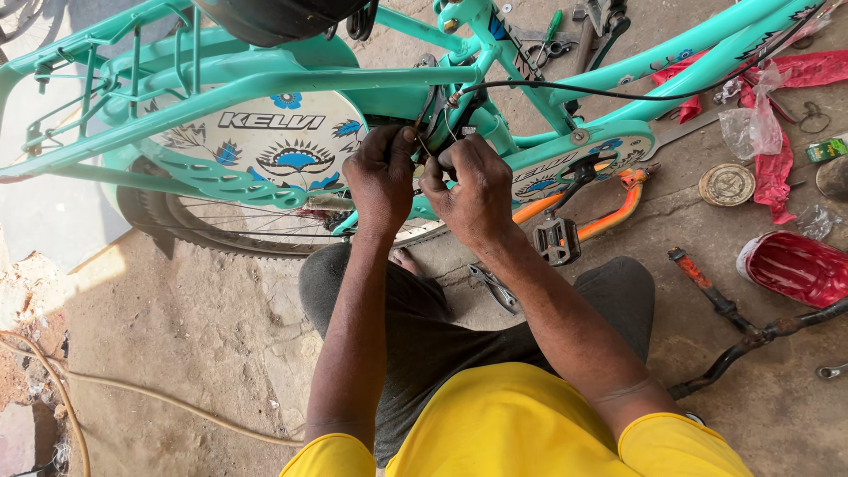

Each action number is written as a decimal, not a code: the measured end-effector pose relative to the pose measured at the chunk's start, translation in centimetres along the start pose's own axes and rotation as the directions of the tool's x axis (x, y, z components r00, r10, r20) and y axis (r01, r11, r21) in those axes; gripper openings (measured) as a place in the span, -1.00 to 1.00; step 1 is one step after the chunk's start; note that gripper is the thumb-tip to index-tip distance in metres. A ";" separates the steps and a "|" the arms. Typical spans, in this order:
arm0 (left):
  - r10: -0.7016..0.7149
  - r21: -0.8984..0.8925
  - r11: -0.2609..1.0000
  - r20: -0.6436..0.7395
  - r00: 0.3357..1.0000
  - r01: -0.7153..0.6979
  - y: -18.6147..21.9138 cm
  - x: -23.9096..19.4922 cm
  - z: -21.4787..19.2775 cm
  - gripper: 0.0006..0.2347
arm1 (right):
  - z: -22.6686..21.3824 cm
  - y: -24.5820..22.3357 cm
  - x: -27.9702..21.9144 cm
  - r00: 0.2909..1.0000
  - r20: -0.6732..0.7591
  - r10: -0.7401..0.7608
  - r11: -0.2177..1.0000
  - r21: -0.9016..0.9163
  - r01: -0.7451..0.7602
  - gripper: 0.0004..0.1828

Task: The person works on a teal bicycle, adjusting the handlebars and front basket, then moves to the rear derailleur area to tighten components using a wrench and pliers.

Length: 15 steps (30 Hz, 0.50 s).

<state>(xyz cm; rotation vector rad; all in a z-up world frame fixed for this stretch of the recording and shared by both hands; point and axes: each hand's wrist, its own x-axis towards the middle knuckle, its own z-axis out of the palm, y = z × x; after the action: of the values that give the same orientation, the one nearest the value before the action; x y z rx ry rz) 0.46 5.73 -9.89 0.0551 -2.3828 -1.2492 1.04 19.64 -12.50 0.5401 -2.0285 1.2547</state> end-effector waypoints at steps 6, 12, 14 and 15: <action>0.024 -0.029 0.999 0.009 1.000 -0.024 -0.2 0.0 0.0 -0.86 | 0.2 0.1 -0.1 1.000 -0.004 -0.008 1.000 -0.013 0.008 -0.73; 0.050 -0.033 0.998 0.014 0.999 -0.049 -0.5 0.0 0.0 -0.85 | 0.7 0.0 -0.2 1.000 -0.010 0.017 0.999 -0.037 -0.018 -0.73; 0.060 -0.032 0.998 0.019 0.998 -0.059 -0.3 0.0 0.0 -0.86 | 0.9 -0.1 -0.3 0.999 -0.028 0.018 0.999 -0.045 -0.019 -0.73; 0.056 -0.030 0.998 0.023 0.998 -0.055 -0.2 0.0 -0.1 -0.86 | 1.0 -0.2 -0.3 0.999 -0.037 0.018 0.999 -0.050 -0.019 -0.73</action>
<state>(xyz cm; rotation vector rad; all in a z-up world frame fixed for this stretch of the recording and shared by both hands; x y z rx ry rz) 0.44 5.52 -9.98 -0.0351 -2.3683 -1.2653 0.99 18.68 -12.91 0.4726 -2.0332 1.2127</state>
